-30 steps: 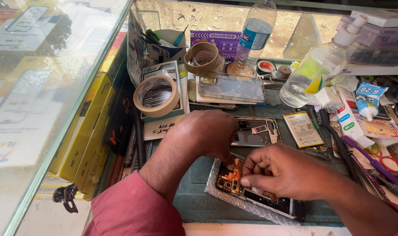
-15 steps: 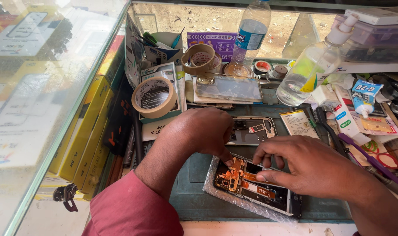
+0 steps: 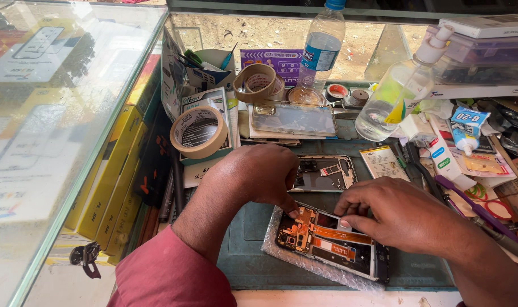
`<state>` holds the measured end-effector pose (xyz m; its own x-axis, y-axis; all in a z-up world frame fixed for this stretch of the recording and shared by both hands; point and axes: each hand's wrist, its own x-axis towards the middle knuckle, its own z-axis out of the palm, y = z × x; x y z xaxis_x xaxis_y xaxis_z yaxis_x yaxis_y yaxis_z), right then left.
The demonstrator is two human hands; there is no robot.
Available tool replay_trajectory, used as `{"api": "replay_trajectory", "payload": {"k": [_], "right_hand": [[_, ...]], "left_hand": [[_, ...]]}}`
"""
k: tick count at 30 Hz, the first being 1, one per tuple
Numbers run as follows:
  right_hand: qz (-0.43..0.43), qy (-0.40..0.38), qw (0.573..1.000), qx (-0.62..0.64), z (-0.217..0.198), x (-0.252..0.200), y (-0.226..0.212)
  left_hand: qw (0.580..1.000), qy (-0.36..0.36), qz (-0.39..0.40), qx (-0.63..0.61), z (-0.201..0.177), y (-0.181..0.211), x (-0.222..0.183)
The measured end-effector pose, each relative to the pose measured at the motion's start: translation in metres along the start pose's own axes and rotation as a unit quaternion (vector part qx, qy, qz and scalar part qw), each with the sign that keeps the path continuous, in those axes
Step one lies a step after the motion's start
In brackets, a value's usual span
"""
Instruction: The person disassembles a smartphone, removes the battery and internal components, and prepares a new screen assembly by peeling off protective films. They handle the phone chassis, battery, and screen parts on a cluttered workbench.
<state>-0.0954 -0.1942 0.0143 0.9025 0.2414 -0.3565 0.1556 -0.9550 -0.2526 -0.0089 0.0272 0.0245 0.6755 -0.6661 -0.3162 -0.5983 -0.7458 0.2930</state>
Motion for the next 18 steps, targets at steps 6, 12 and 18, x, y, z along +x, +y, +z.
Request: {"api": "replay_trajectory", "payload": {"k": [6, 12, 18], "right_hand": [[0.043, -0.012, 0.999, 0.023, 0.0052, 0.0035, 0.0053], [-0.004, 0.016, 1.000, 0.015, 0.0069, 0.0028, 0.0096], [0.063, -0.021, 0.997, 0.026, 0.0007, 0.0020, 0.0025]], "left_hand": [[1.000, -0.012, -0.004, -0.004, 0.0009, 0.0010, 0.0015], [1.000, -0.002, -0.003, -0.005, -0.0002, 0.0005, -0.0010], [1.000, -0.006, 0.005, -0.014, -0.0002, 0.0006, -0.0005]]}}
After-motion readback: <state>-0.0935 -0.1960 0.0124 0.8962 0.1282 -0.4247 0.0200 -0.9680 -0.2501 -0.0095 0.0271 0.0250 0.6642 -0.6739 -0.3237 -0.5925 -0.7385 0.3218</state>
